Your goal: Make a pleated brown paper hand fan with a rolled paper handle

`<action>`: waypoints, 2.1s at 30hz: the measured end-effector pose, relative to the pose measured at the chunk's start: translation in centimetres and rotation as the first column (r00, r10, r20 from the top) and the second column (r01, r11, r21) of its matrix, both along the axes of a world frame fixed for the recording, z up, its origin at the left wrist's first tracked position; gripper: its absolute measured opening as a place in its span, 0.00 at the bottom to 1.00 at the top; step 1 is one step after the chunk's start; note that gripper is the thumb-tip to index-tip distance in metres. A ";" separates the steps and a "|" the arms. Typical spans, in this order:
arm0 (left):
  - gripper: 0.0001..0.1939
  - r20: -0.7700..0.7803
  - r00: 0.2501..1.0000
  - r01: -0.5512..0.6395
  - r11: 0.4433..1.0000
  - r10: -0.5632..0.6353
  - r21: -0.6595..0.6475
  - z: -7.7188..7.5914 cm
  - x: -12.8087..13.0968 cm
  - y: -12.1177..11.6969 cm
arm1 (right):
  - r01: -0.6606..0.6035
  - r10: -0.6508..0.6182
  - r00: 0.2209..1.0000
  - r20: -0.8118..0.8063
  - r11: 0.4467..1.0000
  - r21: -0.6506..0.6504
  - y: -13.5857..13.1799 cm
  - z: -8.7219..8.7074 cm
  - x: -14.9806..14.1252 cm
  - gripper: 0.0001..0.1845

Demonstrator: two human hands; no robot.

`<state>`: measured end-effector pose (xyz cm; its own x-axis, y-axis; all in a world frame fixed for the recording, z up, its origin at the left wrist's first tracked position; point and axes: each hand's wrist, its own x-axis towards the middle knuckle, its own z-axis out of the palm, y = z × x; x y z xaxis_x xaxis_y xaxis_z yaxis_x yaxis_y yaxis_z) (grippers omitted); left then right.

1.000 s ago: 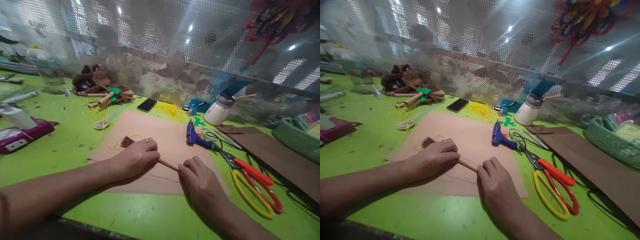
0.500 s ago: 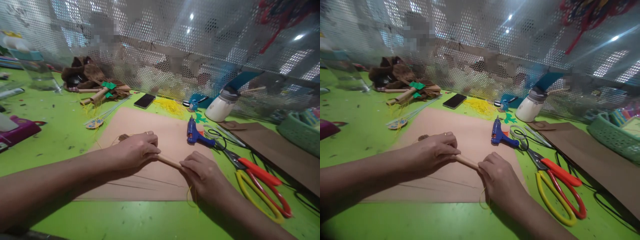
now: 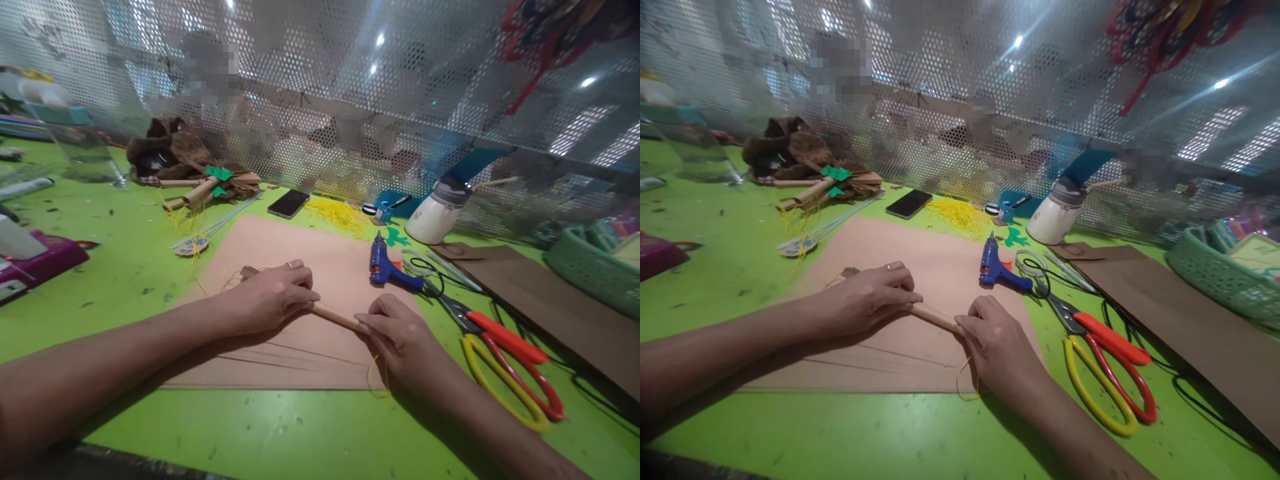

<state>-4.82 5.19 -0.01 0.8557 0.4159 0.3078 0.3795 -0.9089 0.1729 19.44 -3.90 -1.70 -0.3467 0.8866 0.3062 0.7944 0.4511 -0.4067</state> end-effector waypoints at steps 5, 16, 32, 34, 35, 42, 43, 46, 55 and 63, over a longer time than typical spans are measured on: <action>0.15 0.022 0.999 0.026 0.999 -0.025 -0.033 -0.5 -0.1 0.4 | -0.019 0.019 1.000 0.006 1.000 0.011 0.1 -0.1 0.0 0.16; 0.14 0.068 0.997 0.031 0.995 -0.025 -0.095 -0.5 -0.1 0.4 | -0.048 0.047 0.999 0.009 0.997 0.068 0.3 -0.6 0.0 0.16; 0.15 0.052 0.998 -0.013 0.992 0.019 -0.123 -0.6 -0.1 0.3 | -0.052 0.047 0.997 0.057 0.994 0.091 0.4 -0.7 0.1 0.17; 0.15 0.064 0.998 -0.005 0.993 0.013 -0.119 -0.7 -0.2 0.3 | -0.050 0.044 0.997 0.061 0.994 0.095 0.3 -0.7 0.1 0.17; 0.14 0.069 0.998 0.001 0.993 0.007 -0.117 -0.7 -0.2 0.3 | -0.049 0.043 0.997 0.064 0.994 0.099 0.3 -0.7 0.1 0.16; 0.14 0.080 0.997 0.015 0.994 -0.006 -0.110 -0.6 -0.1 0.3 | -0.054 0.044 0.994 0.100 0.993 0.108 0.2 -0.6 -0.1 0.16; 0.15 0.076 0.997 0.016 0.994 -0.007 -0.111 -0.5 -0.1 0.3 | -0.054 0.043 0.993 0.106 0.992 0.111 0.2 -0.6 -0.1 0.16; 0.15 0.082 0.997 0.017 0.993 -0.007 -0.116 -0.5 -0.1 0.3 | -0.062 0.048 0.992 0.114 0.990 0.128 0.3 -0.6 0.0 0.16; 0.15 0.068 0.998 0.003 0.993 0.005 -0.120 -0.5 0.0 0.3 | -0.047 0.034 0.993 0.117 0.993 0.107 0.2 -0.5 0.0 0.16; 0.14 0.059 0.998 0.016 0.994 -0.010 -0.108 -0.4 0.1 0.4 | -0.072 0.059 0.992 0.111 0.990 0.122 0.4 -0.5 0.2 0.15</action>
<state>-4.75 5.64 -0.39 0.8430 0.4387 0.3113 0.3544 -0.8883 0.2922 19.69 -3.47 -2.24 -0.4394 0.8179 0.3715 0.7975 0.5455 -0.2576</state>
